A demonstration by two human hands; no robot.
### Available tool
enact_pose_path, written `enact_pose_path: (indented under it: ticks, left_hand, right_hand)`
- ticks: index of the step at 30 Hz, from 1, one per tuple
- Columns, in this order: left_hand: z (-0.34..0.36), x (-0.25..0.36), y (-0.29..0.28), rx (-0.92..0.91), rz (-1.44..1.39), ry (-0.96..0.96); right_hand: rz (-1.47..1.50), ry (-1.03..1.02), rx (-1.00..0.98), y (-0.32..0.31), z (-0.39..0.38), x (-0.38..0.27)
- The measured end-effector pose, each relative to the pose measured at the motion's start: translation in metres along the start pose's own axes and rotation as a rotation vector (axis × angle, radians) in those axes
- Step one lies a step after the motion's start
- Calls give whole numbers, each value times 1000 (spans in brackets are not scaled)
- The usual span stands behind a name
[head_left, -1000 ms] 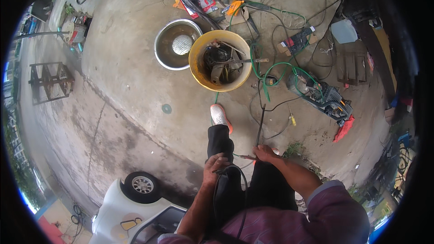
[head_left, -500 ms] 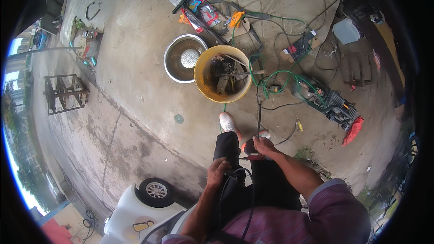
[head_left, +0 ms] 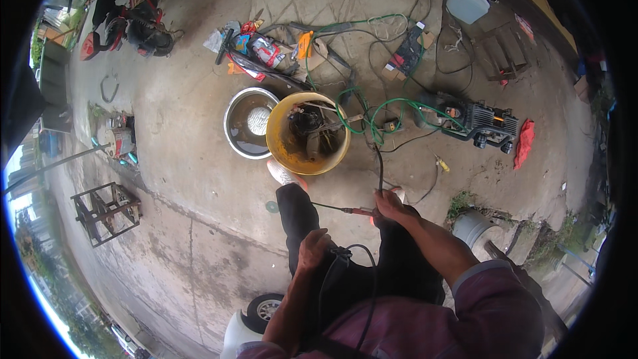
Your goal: The person works on an air compressor, using a screwdriver to open a black box and inspect its interior. They then connect a hose to the compressor and move around the workshop, handling various tools and parts.
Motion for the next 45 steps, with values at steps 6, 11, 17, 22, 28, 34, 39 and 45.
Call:
enact_pose_path:
  ticks: [6,11,17,22,28,34,39,45]
  left_hand:
    - [55,-9,-72,-229,-62,59]
    - [72,-85,-166,-229,-365,23]
    - [76,-87,-208,-344,-380,-208]
    - [83,-87,-225,-427,-395,-189]
    - [64,-106,-243,-431,-371,-212]
    - [49,-122,-209,-459,-347,-258]
    - [33,-58,-201,-343,130,-76]
    - [28,-39,-226,-229,286,277]
  right_hand:
    - [281,365,56,47,47,-51]
    - [44,511,-75,88,72,-112]
    - [904,1082,257,113,74,-146]
    - [330,663,222,123,81,-147]
    - [496,698,453,114,105,-39]
    - [565,591,1005,56,96,11]
    - [698,587,974,41,27,-42]
    - [589,619,734,92,-60,-84]
Point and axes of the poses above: each hand's wrist, its own z-axis towards the middle knuckle, its own y-axis out of the palm, x = y × z, the point moved 4 cm from there along z, towards the middle knuckle, and after that the axes turned 8 degrees about z, right-handed, at the moved point
